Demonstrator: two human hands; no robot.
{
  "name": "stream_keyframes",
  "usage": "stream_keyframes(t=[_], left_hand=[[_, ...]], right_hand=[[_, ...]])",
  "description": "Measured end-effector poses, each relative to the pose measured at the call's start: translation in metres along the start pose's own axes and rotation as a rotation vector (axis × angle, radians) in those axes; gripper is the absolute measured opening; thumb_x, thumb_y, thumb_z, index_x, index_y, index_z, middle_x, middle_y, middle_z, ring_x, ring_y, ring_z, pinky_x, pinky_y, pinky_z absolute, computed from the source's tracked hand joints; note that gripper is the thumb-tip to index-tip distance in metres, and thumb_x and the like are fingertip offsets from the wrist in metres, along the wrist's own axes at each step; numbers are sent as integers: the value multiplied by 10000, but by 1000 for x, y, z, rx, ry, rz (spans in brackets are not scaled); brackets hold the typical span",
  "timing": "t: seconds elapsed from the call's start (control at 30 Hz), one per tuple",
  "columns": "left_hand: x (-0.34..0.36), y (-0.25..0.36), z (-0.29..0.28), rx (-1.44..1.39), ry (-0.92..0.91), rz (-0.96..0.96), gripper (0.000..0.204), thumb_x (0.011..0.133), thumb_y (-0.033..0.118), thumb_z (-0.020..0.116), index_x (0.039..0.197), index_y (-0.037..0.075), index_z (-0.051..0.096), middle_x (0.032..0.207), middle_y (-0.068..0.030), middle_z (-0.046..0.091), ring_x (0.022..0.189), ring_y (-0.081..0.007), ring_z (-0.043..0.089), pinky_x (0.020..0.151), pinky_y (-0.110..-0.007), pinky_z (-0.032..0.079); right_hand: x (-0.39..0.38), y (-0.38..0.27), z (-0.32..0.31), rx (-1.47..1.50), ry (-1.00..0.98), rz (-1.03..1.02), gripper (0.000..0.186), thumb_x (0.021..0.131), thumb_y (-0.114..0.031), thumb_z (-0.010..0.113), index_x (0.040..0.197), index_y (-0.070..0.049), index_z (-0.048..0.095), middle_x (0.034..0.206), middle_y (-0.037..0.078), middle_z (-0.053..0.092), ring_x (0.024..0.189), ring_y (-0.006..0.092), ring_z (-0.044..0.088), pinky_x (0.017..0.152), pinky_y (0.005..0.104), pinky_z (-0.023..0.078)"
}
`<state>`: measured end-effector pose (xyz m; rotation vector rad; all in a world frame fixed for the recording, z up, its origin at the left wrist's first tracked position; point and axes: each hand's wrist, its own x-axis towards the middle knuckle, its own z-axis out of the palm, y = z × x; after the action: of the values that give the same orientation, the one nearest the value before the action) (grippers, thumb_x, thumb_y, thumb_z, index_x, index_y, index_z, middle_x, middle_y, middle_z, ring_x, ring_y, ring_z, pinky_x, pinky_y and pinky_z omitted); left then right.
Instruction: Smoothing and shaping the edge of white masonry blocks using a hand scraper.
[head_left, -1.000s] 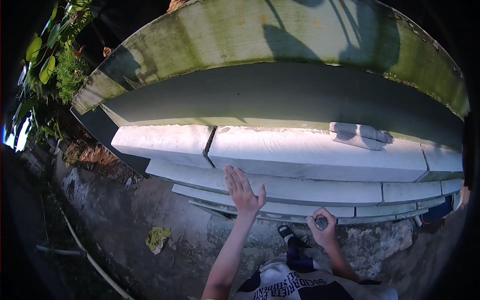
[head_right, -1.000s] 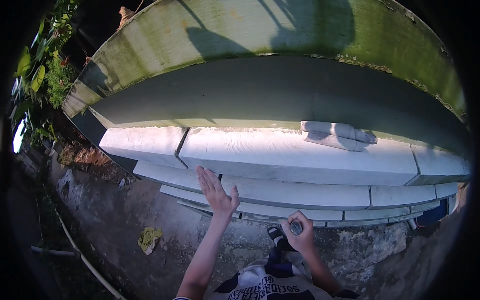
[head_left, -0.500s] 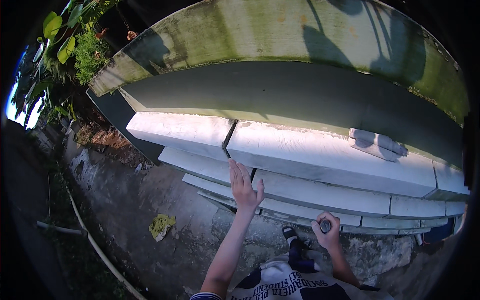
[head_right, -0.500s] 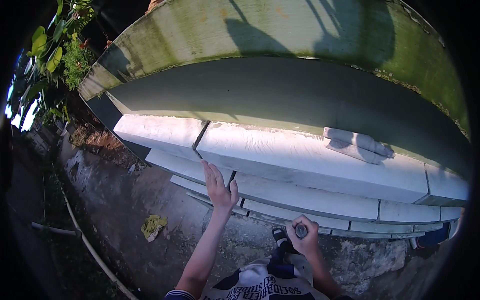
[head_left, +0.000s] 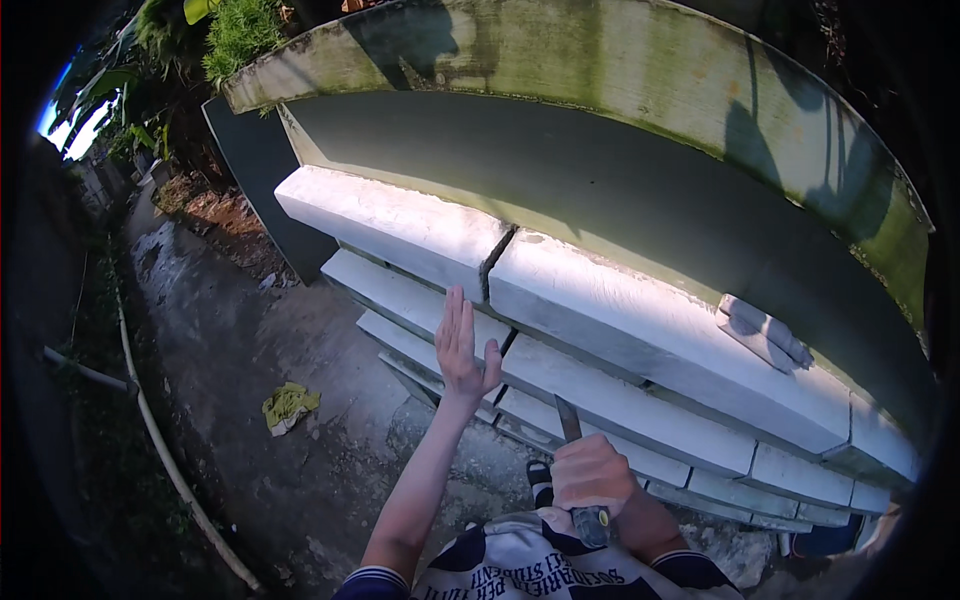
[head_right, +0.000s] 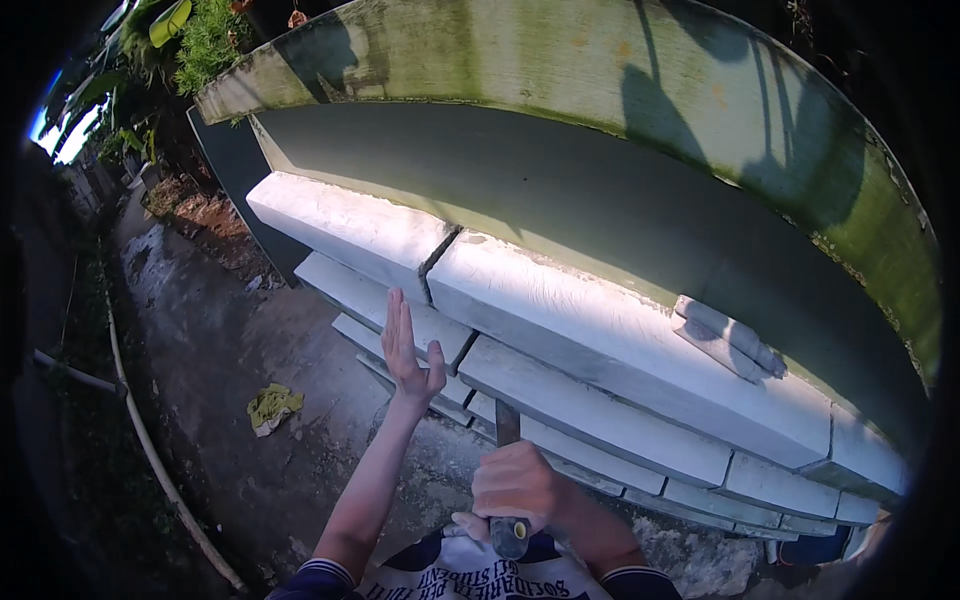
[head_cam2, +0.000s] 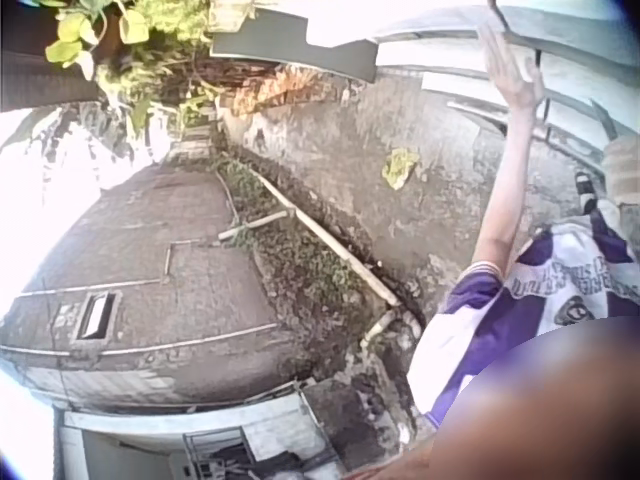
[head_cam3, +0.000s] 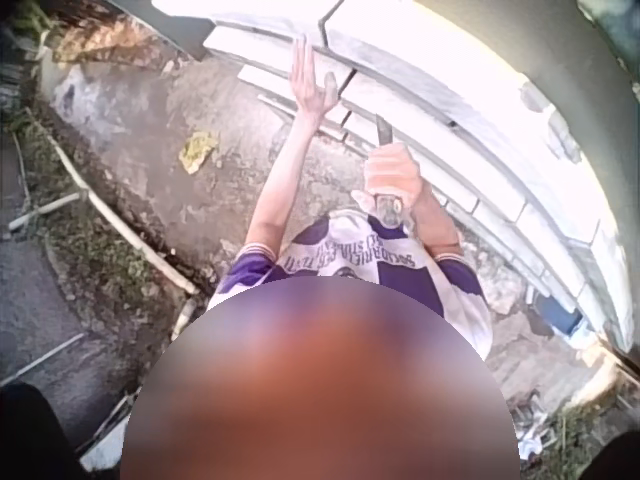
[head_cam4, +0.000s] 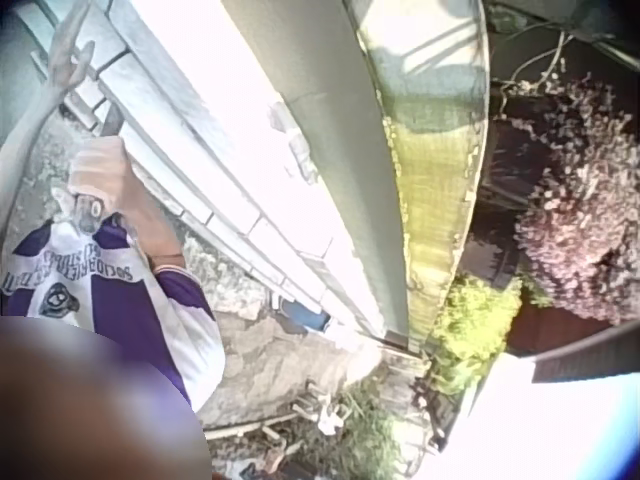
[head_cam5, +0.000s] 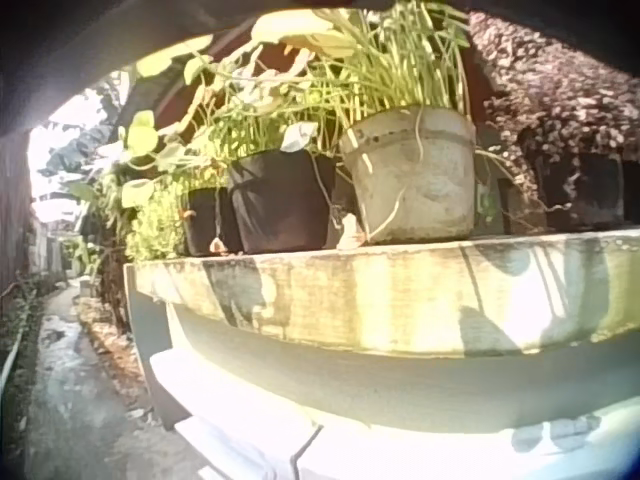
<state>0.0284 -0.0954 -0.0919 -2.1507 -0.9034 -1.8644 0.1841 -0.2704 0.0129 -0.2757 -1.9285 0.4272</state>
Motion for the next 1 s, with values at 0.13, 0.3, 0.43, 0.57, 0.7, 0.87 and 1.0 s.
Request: stream_keyframes(t=[0.13,0.3,0.43,0.57,0.7,0.87,1.0], left_hand=[[100,-18,-5,87,21,109,614,896,160,516,1488,8,458,1551,-267,421,1404,-418,464,1124,-485,367],[127,-45,-2,68,-298,163,391,881,162,514,1208,147,727,1350,-95,663,1192,-217,658,976,-371,490],[120,-53,-8,74,-116,179,324,868,165,506,1016,177,793,1064,4,779,1028,-144,728,811,-318,530],[120,-51,3,76,-108,195,319,867,168,504,994,178,796,1061,8,780,1010,-139,733,764,-297,529],[120,-52,0,93,-107,177,368,859,143,458,1000,180,796,1064,11,784,1018,-123,738,725,-279,497],[120,-53,6,86,-79,182,366,844,146,464,991,177,798,1058,10,785,1014,-118,738,729,-270,501],[116,-53,2,83,-82,163,370,845,147,462,996,175,798,1056,19,785,1012,-112,738,733,-274,505]], right_hand=[[46,-9,1,3,-147,-99,347,767,14,736,576,-88,466,598,15,373,451,193,382,425,320,306],[61,8,-8,-37,-108,-89,326,770,6,714,584,-77,460,588,15,346,458,205,390,434,328,309],[53,65,2,43,206,-32,291,771,1,682,576,-58,473,557,18,393,431,216,402,429,320,351],[53,36,-18,157,51,-134,237,812,-7,655,617,-38,524,555,31,448,424,222,430,440,329,396],[64,65,1,-69,323,77,438,930,-180,657,549,-68,473,498,26,509,385,169,489,416,296,426],[51,46,-2,45,345,-110,417,933,-175,638,586,-58,437,483,9,477,366,160,447,400,309,429],[61,70,9,-33,432,-10,374,936,-184,636,622,-73,464,448,9,465,332,128,418,373,269,400]])
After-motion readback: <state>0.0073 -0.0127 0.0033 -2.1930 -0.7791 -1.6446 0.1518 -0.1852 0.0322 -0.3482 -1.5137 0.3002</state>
